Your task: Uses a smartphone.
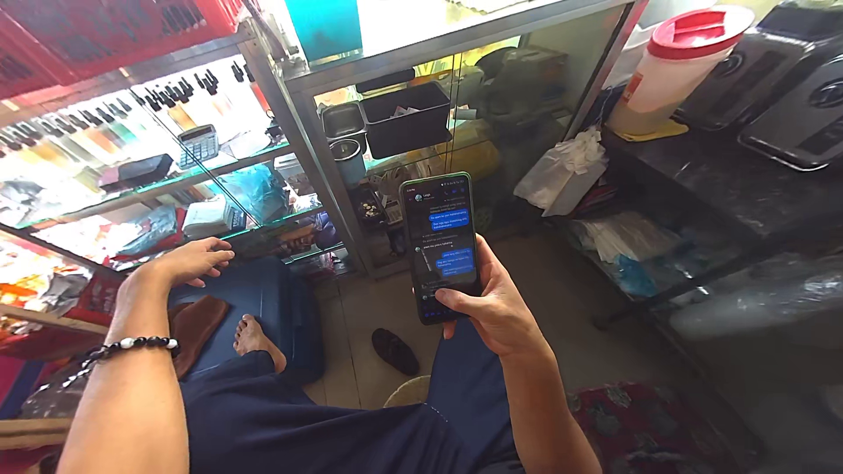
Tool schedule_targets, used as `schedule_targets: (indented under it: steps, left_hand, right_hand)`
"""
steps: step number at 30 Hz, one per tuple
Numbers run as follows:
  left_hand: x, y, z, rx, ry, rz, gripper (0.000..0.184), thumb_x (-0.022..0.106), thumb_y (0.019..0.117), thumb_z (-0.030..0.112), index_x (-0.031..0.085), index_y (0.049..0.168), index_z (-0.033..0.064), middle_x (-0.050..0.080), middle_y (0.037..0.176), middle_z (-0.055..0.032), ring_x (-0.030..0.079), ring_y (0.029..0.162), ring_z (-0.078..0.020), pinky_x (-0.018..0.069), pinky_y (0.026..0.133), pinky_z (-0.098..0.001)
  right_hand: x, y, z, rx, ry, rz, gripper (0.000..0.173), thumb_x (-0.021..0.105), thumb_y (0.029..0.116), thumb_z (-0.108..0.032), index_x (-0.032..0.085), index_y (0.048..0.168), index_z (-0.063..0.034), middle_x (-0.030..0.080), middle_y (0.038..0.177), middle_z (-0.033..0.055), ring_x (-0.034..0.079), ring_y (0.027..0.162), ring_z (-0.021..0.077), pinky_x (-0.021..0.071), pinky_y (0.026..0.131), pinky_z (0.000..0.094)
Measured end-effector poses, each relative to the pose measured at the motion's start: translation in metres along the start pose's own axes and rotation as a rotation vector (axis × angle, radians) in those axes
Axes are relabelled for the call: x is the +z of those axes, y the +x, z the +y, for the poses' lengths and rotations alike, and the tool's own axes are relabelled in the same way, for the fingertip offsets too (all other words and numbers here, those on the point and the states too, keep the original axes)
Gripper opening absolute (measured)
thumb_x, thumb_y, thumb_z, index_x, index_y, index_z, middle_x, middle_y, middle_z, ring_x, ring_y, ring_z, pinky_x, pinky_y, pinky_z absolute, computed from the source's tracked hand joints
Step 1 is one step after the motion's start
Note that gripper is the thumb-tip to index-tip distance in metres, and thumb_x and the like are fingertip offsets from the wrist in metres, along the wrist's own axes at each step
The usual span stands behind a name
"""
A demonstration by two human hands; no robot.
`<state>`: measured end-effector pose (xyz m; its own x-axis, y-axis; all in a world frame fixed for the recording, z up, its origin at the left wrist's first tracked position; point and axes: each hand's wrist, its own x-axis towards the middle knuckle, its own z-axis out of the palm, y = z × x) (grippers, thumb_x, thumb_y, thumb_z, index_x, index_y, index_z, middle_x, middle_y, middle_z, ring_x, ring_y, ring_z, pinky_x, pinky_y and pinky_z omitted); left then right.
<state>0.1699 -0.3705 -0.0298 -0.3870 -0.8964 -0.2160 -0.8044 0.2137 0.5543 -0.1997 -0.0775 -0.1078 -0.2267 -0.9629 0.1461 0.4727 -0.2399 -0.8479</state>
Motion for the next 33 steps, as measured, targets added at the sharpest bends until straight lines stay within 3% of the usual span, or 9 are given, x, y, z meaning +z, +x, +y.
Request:
schedule_targets:
  steps: [2,5,12,17,20,24,27,30,33]
  left_hand:
    - [-0.004,0.01,0.039,-0.442,0.048,-0.089,0.04,0.042,0.1105,0.012,0.043,0.15,0.0071,0.053,0.144,-0.0209,0.051,0.13,-0.0385,0.0368,0.106,-0.0589]
    - [-0.005,0.026,0.006,-0.339,0.114,-0.082,0.041,0.044,0.1108,0.028,0.045,0.147,0.0082,0.057,0.135,-0.0258,0.057,0.117,-0.0425,0.0454,0.09,-0.0624]
    - [0.012,0.042,0.0,-0.345,0.186,-0.125,0.039,0.046,0.11,0.029,0.05,0.143,0.0081,0.06,0.129,-0.0234,0.059,0.109,-0.0401,0.046,0.087,-0.0612]
    - [0.023,0.044,0.033,-0.261,0.242,-0.212,0.043,0.047,0.1099,0.028,0.046,0.146,0.0054,0.057,0.134,-0.0265,0.057,0.117,-0.0449,0.0449,0.093,-0.0636]
    - [0.026,0.03,0.075,0.015,0.245,-0.156,0.041,0.048,0.1092,0.026,0.05,0.143,0.0035,0.062,0.123,-0.0262,0.061,0.105,-0.0415,0.0484,0.087,-0.0613]
    - [0.039,-0.021,0.156,0.368,-0.236,-0.122,0.043,0.038,0.1069,0.027,0.044,0.148,0.0164,0.064,0.131,-0.0057,0.067,0.114,-0.0226,0.0599,0.089,-0.0436]
    - [0.077,-0.067,0.191,0.531,-0.573,-0.251,0.05,0.02,0.1089,0.038,0.036,0.152,0.018,0.059,0.139,-0.0073,0.064,0.122,-0.0306,0.0596,0.092,-0.0504]
    - [0.132,-0.1,0.19,0.52,-0.773,-0.303,0.057,0.017,0.1089,0.048,0.03,0.156,0.0174,0.056,0.141,-0.0096,0.061,0.124,-0.034,0.0588,0.092,-0.0547]
    - [0.165,-0.112,0.192,0.422,-0.951,-0.336,0.056,0.007,0.1082,0.043,0.032,0.152,0.0185,0.056,0.139,-0.0082,0.067,0.113,-0.0273,0.0622,0.08,-0.0434]
  right_hand:
    - [0.002,0.001,0.001,-0.003,0.005,0.01,0.07,0.069,0.0835,0.006,0.043,0.143,-0.0183,0.069,0.108,0.0184,0.075,0.077,0.0273,0.0614,0.047,0.0351]
    - [0.003,0.002,0.002,-0.009,0.034,0.007,0.071,0.071,0.0823,0.005,0.042,0.143,-0.0169,0.068,0.109,0.0188,0.075,0.079,0.0282,0.0625,0.049,0.0364]
    - [0.002,-0.004,-0.005,-0.064,0.1,-0.006,0.072,0.071,0.0812,0.003,0.039,0.143,-0.0143,0.068,0.112,0.0177,0.075,0.085,0.029,0.0637,0.052,0.038]
    - [-0.002,-0.008,-0.006,-0.069,0.114,-0.026,0.074,0.07,0.0811,0.004,0.04,0.144,-0.0185,0.068,0.112,0.0177,0.075,0.084,0.0289,0.064,0.054,0.038]
    - [-0.003,-0.006,-0.006,-0.067,0.101,-0.018,0.076,0.071,0.0804,0.004,0.041,0.144,-0.0219,0.069,0.111,0.0162,0.075,0.081,0.0272,0.0636,0.054,0.0363]
    - [-0.002,-0.004,-0.007,-0.055,0.094,0.011,0.076,0.068,0.0799,0.009,0.041,0.144,-0.0228,0.069,0.107,0.0153,0.073,0.071,0.0259,0.0621,0.05,0.036]
    - [-0.001,-0.003,-0.008,-0.097,0.103,-0.018,0.079,0.066,0.0801,0.011,0.037,0.145,-0.0211,0.067,0.109,0.0156,0.071,0.068,0.0254,0.0606,0.046,0.0357]
    - [0.004,-0.005,-0.01,-0.143,0.063,-0.014,0.084,0.067,0.0793,0.013,0.033,0.149,-0.0177,0.065,0.11,0.0152,0.071,0.07,0.0231,0.0601,0.043,0.0349]
    - [0.007,-0.006,-0.007,-0.207,-0.02,-0.051,0.09,0.068,0.0785,0.013,0.025,0.154,-0.0091,0.062,0.117,0.0122,0.072,0.083,0.0185,0.0631,0.052,0.0315]
